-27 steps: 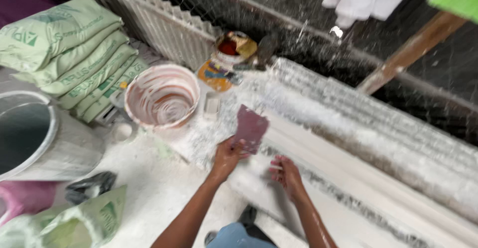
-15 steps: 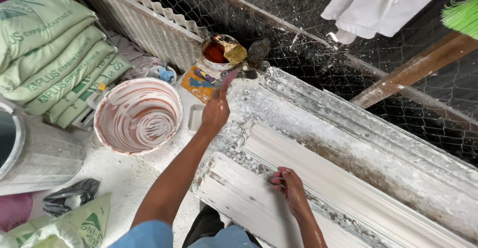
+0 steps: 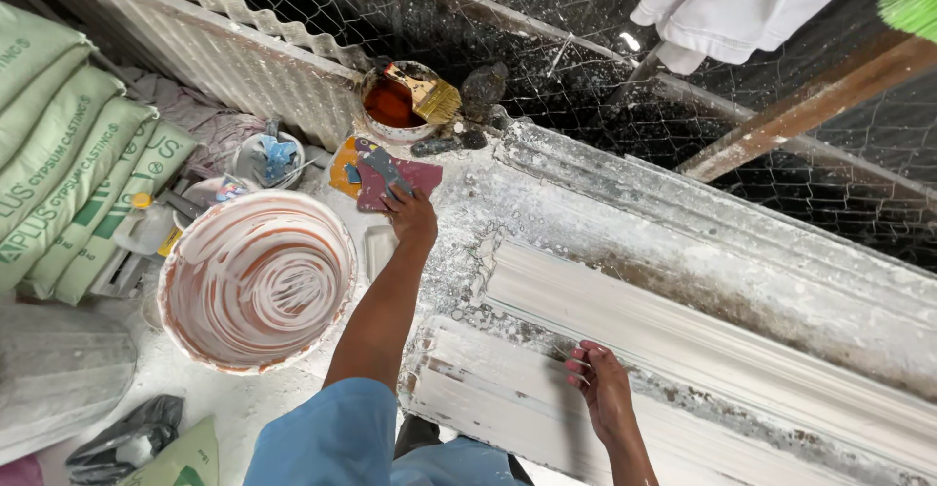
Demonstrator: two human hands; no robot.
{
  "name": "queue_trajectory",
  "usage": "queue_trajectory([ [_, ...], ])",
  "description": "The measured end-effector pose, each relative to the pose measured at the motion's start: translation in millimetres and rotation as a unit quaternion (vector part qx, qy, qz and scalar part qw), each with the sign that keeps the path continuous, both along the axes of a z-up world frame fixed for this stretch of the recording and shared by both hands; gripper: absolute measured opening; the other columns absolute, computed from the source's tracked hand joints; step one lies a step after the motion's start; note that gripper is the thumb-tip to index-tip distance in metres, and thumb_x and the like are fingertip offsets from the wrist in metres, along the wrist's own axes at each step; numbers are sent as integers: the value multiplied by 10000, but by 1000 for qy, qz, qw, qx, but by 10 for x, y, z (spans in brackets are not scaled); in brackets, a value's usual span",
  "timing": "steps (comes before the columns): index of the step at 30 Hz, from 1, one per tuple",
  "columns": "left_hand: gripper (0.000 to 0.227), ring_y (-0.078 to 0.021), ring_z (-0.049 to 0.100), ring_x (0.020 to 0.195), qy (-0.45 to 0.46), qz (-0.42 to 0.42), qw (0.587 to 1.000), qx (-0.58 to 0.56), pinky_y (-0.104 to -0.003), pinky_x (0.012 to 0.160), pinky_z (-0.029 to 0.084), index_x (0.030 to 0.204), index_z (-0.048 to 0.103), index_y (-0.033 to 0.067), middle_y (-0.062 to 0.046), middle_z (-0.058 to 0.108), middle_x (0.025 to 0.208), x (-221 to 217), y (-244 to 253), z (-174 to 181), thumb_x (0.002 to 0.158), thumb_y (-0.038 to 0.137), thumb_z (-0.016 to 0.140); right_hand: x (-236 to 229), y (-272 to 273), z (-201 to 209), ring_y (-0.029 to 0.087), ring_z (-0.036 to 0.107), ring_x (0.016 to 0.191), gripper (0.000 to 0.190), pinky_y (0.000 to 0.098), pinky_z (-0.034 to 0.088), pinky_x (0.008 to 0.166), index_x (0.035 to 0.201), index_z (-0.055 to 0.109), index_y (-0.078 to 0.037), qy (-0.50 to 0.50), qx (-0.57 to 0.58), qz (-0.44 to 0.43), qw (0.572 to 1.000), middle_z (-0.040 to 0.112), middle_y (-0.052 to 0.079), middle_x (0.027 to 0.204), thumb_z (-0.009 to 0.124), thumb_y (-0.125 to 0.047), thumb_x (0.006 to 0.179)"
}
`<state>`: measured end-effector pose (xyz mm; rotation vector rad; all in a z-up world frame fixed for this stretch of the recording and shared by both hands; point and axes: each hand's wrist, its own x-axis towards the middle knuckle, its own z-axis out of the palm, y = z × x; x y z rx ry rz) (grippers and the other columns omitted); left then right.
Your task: The person wipes a long white molded molding with a cloth, then uses a scraper to remove residue from the molding's grooves and edges. The person handles a bucket, a scraper, and a cloth while working on the molding.
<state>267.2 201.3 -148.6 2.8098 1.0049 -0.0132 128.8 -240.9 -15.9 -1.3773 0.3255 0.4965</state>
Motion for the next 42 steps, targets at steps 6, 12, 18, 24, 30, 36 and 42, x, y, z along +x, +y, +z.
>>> queue_trajectory([
  [6, 722, -624, 228, 1443, -29, 12, 998, -63, -641, 1164, 317, 1470, 433, -41, -356, 171, 1611, 39, 27, 258, 967, 427, 656, -108, 188, 16, 185, 642, 913, 303, 357, 537, 785, 1243, 600, -50, 4, -19, -7, 1000, 673, 82, 1058, 487, -247, 1042],
  [12, 694, -546, 269, 1465, -243, -111, 939, -219, -586, 1161, 336, 1538, 371, -31, -375, 231, 1590, 245, -302, 1360, 1001, 347, 593, -69, 447, 184, 161, 653, 932, 376, 326, 543, 824, 1299, 623, -66, -15, -58, 22, 998, 705, 70, 1098, 512, -289, 1018],
  [18, 667, -465, 412, 1454, -485, -296, 771, -289, -498, 1200, 357, 1520, 375, -53, -335, 405, 1562, 861, -819, 2804, 1065, 409, 531, 71, 623, 438, 160, 658, 940, 392, 332, 561, 831, 1312, 609, -58, -88, -8, 20, 996, 682, 75, 1109, 504, -305, 1026],
  [24, 821, -536, 309, 1442, -569, -376, 683, -263, -506, 1146, 341, 1540, 252, -135, -420, 313, 1534, 1698, -1310, 4397, 1037, 373, 655, -45, 599, 497, 171, 672, 941, 400, 329, 565, 823, 1300, 618, -57, -101, -25, -6, 995, 679, 86, 1084, 491, -323, 1029],
  [30, 404, -333, 801, 979, -483, -398, 683, -377, -441, 865, 617, 1177, 725, -31, -256, 784, 1078, 1341, -1774, 4852, 1020, 327, 622, -237, 263, 529, 192, 676, 984, 412, 353, 562, 845, 1314, 611, -63, -131, -20, -61, 989, 690, 101, 1151, 523, -322, 1006],
  [36, 365, -259, 677, 979, -426, -540, 612, -391, -432, 833, 628, 936, 742, -36, -198, 597, 1208, 61, -1742, 4940, 992, 300, 613, -139, -11, 1139, 220, 676, 1125, 491, 366, 602, 938, 1370, 552, -62, -219, -135, -71, 964, 672, 111, 1275, 453, -384, 1014],
  [42, 308, -468, 324, 1528, -432, -677, 519, -293, -747, 1249, -75, 871, 821, 124, -264, 461, 1531, -1450, -1982, 4610, 900, 403, 693, 385, 296, 2187, 199, 602, 1136, 468, 353, 549, 940, 1435, 500, -71, -405, 93, -15, 909, 595, 106, 1305, 472, -338, 1052],
])
